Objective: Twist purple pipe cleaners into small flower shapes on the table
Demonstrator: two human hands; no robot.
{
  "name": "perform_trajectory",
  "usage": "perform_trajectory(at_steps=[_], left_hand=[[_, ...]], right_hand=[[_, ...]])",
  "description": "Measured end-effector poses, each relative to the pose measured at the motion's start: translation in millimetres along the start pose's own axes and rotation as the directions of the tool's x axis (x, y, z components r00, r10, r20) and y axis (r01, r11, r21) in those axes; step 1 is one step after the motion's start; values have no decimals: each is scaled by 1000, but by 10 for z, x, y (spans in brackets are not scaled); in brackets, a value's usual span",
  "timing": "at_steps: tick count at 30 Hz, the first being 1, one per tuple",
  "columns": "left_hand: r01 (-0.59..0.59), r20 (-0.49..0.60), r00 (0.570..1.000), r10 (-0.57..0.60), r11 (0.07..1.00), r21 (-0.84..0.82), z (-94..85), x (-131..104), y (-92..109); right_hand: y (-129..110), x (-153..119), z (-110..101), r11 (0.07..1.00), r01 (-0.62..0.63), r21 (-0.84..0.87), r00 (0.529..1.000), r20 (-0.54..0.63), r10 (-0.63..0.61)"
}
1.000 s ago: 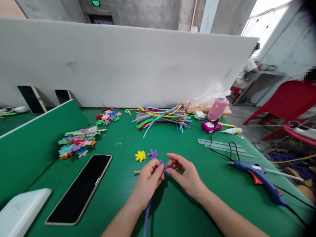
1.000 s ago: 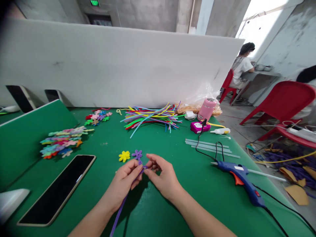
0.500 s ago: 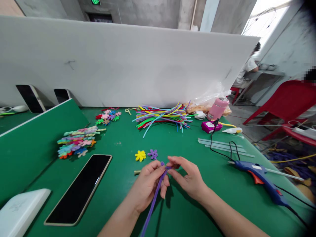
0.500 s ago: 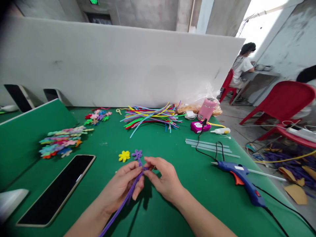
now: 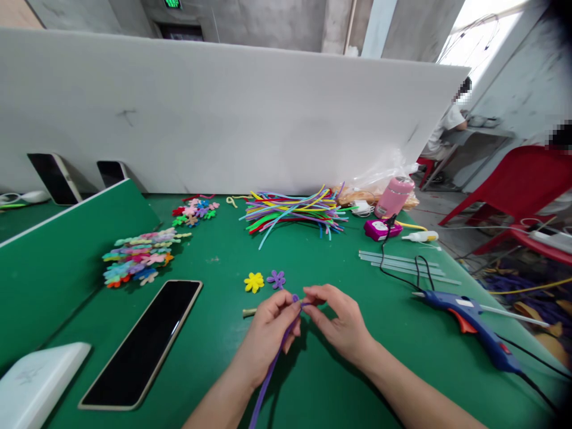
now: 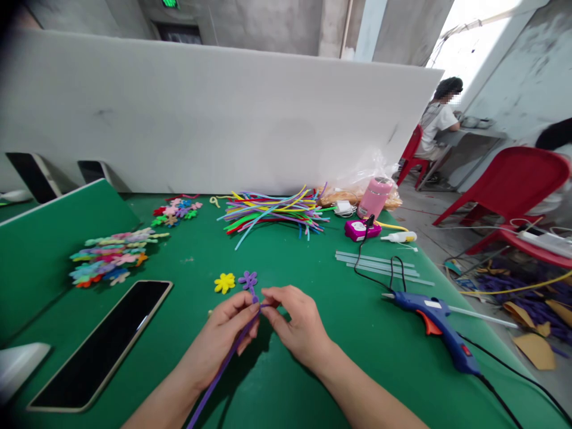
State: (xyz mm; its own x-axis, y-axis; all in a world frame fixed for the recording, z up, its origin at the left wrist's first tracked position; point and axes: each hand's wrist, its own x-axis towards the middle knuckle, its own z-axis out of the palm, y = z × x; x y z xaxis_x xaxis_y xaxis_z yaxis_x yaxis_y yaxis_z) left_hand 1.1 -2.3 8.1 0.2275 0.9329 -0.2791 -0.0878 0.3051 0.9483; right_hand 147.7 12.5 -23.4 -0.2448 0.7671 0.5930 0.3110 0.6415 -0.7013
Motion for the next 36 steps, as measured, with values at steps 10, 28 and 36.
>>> perform_trajectory(at_steps=[10, 28, 36], left_hand=[[-163, -25, 984, 174, 957, 238, -2, 7, -11], [-126, -29, 991, 128, 989, 78, 21, -3, 20], [3, 26, 1000, 4, 966, -257, -44, 58, -75]], right_hand=[[-47, 40, 27, 731, -452, 512, 890, 198, 411], [-89, 99, 31, 466, -573, 674, 783, 282, 554], [8, 45, -36, 867, -313, 389, 949, 79, 307]])
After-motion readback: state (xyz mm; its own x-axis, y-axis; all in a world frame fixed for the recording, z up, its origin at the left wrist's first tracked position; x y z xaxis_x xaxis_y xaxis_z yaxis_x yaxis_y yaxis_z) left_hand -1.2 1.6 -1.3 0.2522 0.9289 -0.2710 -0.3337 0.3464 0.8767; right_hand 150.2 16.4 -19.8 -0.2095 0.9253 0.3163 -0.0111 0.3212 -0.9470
